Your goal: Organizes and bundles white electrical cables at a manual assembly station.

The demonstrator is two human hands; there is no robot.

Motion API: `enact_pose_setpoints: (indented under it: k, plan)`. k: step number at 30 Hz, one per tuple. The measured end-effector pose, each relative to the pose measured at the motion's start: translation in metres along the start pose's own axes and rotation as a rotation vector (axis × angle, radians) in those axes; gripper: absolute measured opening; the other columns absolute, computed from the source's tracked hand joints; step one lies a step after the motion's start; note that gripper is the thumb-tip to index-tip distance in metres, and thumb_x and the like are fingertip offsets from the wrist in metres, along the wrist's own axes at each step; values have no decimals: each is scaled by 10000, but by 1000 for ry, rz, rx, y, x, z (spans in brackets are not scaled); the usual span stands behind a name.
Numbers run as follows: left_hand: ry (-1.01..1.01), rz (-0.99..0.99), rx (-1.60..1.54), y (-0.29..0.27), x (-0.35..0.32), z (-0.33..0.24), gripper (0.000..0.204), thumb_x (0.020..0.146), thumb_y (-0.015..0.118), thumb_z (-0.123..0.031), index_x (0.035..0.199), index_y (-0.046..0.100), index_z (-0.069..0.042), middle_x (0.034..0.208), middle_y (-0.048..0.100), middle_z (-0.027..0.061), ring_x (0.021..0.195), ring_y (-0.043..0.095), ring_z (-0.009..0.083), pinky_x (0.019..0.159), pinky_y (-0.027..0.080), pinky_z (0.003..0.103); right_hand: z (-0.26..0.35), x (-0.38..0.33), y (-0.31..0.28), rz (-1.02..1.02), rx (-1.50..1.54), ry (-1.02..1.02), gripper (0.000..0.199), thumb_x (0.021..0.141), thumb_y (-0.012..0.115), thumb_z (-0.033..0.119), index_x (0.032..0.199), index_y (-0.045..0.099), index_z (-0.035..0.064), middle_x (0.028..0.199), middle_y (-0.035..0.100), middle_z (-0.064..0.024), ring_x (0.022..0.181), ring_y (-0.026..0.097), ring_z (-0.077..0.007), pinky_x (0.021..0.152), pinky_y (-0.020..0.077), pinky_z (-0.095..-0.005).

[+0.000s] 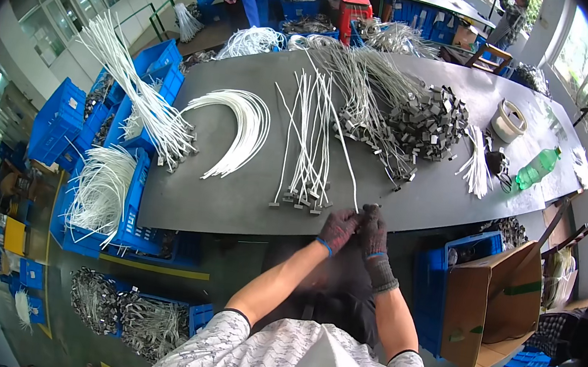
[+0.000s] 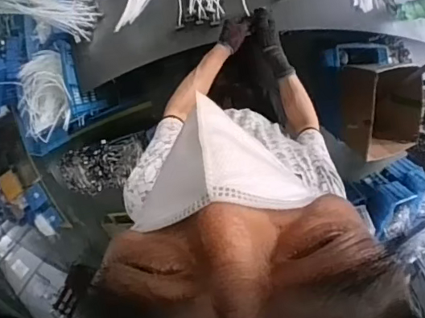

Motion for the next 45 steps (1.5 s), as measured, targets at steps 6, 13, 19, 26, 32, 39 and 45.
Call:
enact_pose_setpoints:
  k: [6,13,19,26,32,39,45]
  plan:
    - [151,-134,437,-142,70,6,240,955,562,-282,914,674,-74,837,676,99,756,640,201,660,483,384,70,61,-18,-280,-1096,-440,364,967,545,355,1148,637,53,1093,657,-241,995,632,-435,794,528,-480]
    - [-574,-644,1427,-428,21,77,333,908,622,-345,1152,624,-119,1222,640,160,1088,670,329,855,568,469,33,135,-37,-236,-1403,-446,208,857,649,243,938,650,52,1018,626,-216,920,625,-434,772,517,-541]
    - [-479,-448,1525,-461,15,107,188,943,585,-277,1065,657,-153,1082,675,126,941,715,344,758,588,478,-9,144,-63,120,-907,52,263,895,683,270,1038,675,50,953,675,-124,862,663,-284,713,536,-410]
    - [-275,-431,1622,-436,36,73,223,937,611,-294,1064,651,-115,1062,667,152,938,714,344,781,591,477,5,-9,-59,323,-232,538,283,974,627,222,1190,670,44,946,684,-37,800,631,-116,684,532,-269]
    - [-344,-259,1548,-440,50,91,205,958,530,-203,1078,652,-91,1096,689,188,1006,700,380,813,583,493,-13,-90,-144,13,-513,230,307,970,630,193,1246,634,60,910,677,-30,795,667,-188,718,540,-336]
    - [-327,-263,1479,-414,30,61,181,925,572,-149,1068,663,-84,1098,694,195,1019,692,382,841,572,481,-116,-216,-261,266,-1673,359,282,977,476,261,1042,672,69,1016,694,-236,986,655,-441,803,532,-506]
    - [-442,-289,1188,-433,16,99,258,827,655,-135,1080,692,-104,1139,688,186,1079,662,385,898,550,469,-166,-309,-300,330,-1532,207,218,908,527,166,913,706,42,957,693,-242,923,659,-447,775,534,-508]
Point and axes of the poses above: each hand's wrist, its own x-axis towards the middle knuckle, its own y-axis out of the palm, z = x × y, the point moved 10 cm from there along x, towards the middle knuckle
